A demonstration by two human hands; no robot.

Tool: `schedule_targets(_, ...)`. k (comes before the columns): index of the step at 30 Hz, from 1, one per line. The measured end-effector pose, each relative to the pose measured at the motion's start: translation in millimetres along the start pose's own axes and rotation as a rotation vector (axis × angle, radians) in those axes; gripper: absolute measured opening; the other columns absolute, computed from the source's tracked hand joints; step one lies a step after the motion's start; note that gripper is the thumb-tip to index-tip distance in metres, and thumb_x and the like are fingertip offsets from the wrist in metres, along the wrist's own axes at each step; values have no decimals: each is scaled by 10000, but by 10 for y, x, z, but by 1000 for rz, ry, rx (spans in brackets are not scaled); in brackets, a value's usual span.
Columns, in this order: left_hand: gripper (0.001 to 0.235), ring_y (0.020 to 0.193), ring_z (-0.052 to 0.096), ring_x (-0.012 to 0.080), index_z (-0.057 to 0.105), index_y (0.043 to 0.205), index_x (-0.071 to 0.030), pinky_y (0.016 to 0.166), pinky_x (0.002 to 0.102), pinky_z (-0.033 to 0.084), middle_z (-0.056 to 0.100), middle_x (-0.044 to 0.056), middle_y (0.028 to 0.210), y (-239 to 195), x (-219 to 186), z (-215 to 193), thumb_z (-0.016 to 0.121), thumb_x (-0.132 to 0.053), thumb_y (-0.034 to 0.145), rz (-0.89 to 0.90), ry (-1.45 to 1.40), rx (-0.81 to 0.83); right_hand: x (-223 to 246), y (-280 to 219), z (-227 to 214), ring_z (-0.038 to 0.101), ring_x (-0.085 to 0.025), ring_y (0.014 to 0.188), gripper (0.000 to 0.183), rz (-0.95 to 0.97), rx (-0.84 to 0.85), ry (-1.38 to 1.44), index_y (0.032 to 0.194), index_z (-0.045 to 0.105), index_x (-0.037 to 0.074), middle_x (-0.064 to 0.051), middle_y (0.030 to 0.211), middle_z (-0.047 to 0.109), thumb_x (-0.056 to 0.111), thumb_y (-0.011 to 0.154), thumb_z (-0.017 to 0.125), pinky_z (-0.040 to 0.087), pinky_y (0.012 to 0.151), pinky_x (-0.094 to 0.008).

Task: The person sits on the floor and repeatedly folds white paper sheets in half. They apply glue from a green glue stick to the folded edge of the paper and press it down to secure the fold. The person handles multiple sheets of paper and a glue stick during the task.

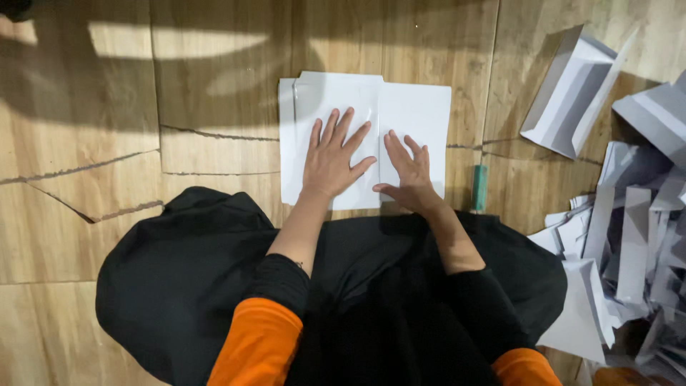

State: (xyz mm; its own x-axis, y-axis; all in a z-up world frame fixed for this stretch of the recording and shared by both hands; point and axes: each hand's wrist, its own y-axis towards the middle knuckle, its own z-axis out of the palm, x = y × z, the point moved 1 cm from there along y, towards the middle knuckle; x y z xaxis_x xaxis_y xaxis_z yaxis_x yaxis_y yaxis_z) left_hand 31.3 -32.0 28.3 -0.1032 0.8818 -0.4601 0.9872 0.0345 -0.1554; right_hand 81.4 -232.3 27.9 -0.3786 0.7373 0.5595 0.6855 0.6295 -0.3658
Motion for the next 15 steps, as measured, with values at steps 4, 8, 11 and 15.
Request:
schedule_targets(4,677,1534,115,257,319,1536,-371,1239,493,32,181,8,1655,15,-21,-45,350,-694,941,-45,-3,92,112,-15,-50,95,-416,1494,1098,49,51,-81,1599,108,240,-75,1659,152,602,745,696,-20,1174,-663)
schedule_targets(8,690,1535,102,251,299,1541,-379,1240,490,24,170,6,1656,13,-20,-36,371,-709,939,-49,13,100,191,-34,-68,56,-390,1508,1079,157,82,-130,1604,109,230,-64,1668,116,572,773,704,-59,1177,-640)
schedule_targets(11,693,1535,97,248,290,1544,-379,1242,487,19,165,6,1657,18,-17,-37,373,-712,942,-49,22,109,304,-72,-141,33,-382,1514,1126,237,121,-152,1607,74,245,-55,1674,77,530,756,755,-73,1178,-638)
schedule_targets(15,678,1533,94,243,265,1550,-379,1242,481,19,160,4,1655,14,-17,-49,379,-691,958,-46,25,112,413,-113,-221,-11,-374,1517,1207,315,154,-137,1609,26,250,-53,1680,9,482,720,808,-101,1172,-632)
